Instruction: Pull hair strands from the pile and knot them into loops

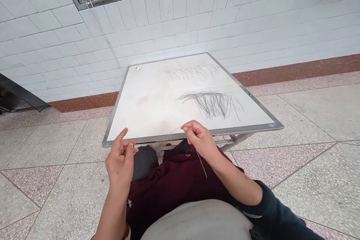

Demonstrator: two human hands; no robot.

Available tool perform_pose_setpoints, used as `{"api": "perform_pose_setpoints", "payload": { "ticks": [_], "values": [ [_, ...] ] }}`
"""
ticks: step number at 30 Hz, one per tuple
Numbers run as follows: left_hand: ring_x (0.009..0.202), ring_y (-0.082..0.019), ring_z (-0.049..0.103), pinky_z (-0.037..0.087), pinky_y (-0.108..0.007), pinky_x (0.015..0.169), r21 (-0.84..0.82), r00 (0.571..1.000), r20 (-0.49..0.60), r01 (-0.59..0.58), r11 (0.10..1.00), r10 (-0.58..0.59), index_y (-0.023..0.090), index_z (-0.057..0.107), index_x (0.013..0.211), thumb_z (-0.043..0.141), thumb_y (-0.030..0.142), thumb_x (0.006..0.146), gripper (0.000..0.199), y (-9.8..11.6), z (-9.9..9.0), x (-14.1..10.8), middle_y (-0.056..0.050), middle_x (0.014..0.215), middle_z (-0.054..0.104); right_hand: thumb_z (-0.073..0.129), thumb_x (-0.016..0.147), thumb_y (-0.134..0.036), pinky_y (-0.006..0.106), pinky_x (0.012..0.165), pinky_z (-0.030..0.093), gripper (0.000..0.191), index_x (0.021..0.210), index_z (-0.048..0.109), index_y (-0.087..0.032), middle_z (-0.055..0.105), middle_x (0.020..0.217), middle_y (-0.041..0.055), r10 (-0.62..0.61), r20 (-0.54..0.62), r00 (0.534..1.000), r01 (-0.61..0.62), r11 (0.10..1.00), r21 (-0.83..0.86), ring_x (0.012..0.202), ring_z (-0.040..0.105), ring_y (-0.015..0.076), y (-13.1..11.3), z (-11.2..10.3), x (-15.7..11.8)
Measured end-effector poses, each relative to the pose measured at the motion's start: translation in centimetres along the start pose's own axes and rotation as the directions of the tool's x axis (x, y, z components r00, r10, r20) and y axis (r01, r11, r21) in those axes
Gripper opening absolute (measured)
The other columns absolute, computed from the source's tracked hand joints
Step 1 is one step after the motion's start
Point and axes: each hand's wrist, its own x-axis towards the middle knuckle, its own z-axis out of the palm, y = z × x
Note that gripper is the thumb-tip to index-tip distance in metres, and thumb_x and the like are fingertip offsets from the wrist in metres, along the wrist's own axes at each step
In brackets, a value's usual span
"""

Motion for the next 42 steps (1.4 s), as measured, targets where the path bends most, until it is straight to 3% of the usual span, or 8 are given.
{"api": "perform_pose_setpoints", "payload": {
  "ticks": [3,6,11,14,17,21,25,42],
  "values": [
    [0.076,-0.015,0.065,0.054,-0.031,0.077,-0.103,0.999,0.031,0.019,0.994,-0.016,0.022,0.052,0.132,0.059,0.036,0.084,0.051,0.2,-0.3,0.3,-0.003,0.088,0.068,0.054,0.084,-0.034,0.021,0.047,0.033,0.016,0.084,0.059,-0.019,0.04,0.051,-0.0075,-0.026,0.03,0.999,0.027,1.0,-0.007,0.045,0.04,0.0091,-0.1,0.2,-0.2],
    [0.082,-0.017,0.065,0.053,-0.032,0.077,-0.151,0.985,0.169,0.046,0.987,-0.021,0.021,0.051,0.132,0.059,0.037,0.084,0.051,1.1,0.7,-0.1,-0.004,0.091,0.069,0.057,0.083,-0.033,0.021,0.048,0.033,0.014,0.082,0.06,-0.019,0.039,0.052,-0.0073,-0.065,0.052,0.997,0.067,0.997,-0.045,0.046,0.039,0.0087,-0.2,0.8,-0.7],
    [0.086,-0.016,0.065,0.051,-0.031,0.084,-0.139,0.913,0.405,0.01,0.99,0.047,0.026,0.051,0.132,0.061,0.03,0.083,0.05,2.6,3.3,-1.1,-0.003,0.097,0.07,0.055,0.086,-0.033,0.021,0.046,0.033,0.015,0.085,0.063,-0.02,0.038,0.051,-0.0074,-0.133,0.092,0.987,0.139,0.988,-0.066,0.045,0.038,0.0084,-0.3,1.4,-1.3],
    [0.083,-0.015,0.066,0.051,-0.03,0.082,-0.122,0.907,0.415,-0.017,0.992,0.067,0.028,0.053,0.131,0.059,0.027,0.084,0.047,2.8,4.1,-1.5,-0.001,0.093,0.071,0.052,0.09,-0.03,0.022,0.048,0.036,0.016,0.092,0.065,-0.02,0.044,0.054,-0.0058,-0.21,0.136,0.968,0.22,0.974,-0.059,0.047,0.041,0.009,-0.2,1.4,-1.4],
    [0.077,-0.015,0.066,0.053,-0.03,0.079,-0.115,0.914,0.403,-0.002,0.993,0.049,0.029,0.053,0.13,0.059,0.027,0.084,0.047,2.9,4.2,-1.7,0.001,0.087,0.071,0.053,0.09,-0.025,0.024,0.056,0.043,0.017,0.098,0.068,-0.022,0.06,0.074,0.0008,-0.345,0.179,0.921,0.369,0.921,-0.124,0.06,0.052,0.0114,-0.1,1.3,-1.3],
    [0.07,-0.014,0.065,0.056,-0.027,0.064,-0.119,0.909,0.418,0.056,0.991,-0.001,0.027,0.053,0.13,0.059,0.028,0.084,0.047,3.3,4.2,-1.9,0.0,0.084,0.07,0.053,0.09,-0.018,0.025,0.064,0.048,0.019,0.099,0.069,-0.024,0.063,0.085,0.0034,-0.47,0.198,0.86,0.502,0.849,-0.164,0.073,0.059,0.0135,0.2,1.4,-1.2],
    [0.067,-0.014,0.066,0.055,-0.023,0.055,-0.117,0.906,0.422,0.093,0.989,-0.035,0.027,0.053,0.13,0.06,0.03,0.084,0.047,3.6,4.3,-2.1,-0.001,0.084,0.069,0.055,0.09,-0.017,0.024,0.063,0.048,0.017,0.097,0.069,-0.024,0.063,0.084,0.0031,-0.468,0.2,0.861,0.504,0.84,-0.202,0.073,0.06,0.0133,0.4,1.4,-1.3],
    [0.057,-0.012,0.06,0.047,-0.02,0.045,-0.153,0.858,0.505,0.196,0.969,-0.093,0.019,0.055,0.127,0.061,0.024,0.079,0.049,3.2,3.8,-1.5,0.001,0.073,0.064,0.054,0.088,-0.012,0.022,0.062,0.041,0.016,0.083,0.065,-0.023,0.061,0.072,-0.0006,-0.291,0.318,0.902,0.38,0.885,-0.27,0.069,0.054,0.0131,-0.9,1.8,-1.6]
  ]
}}
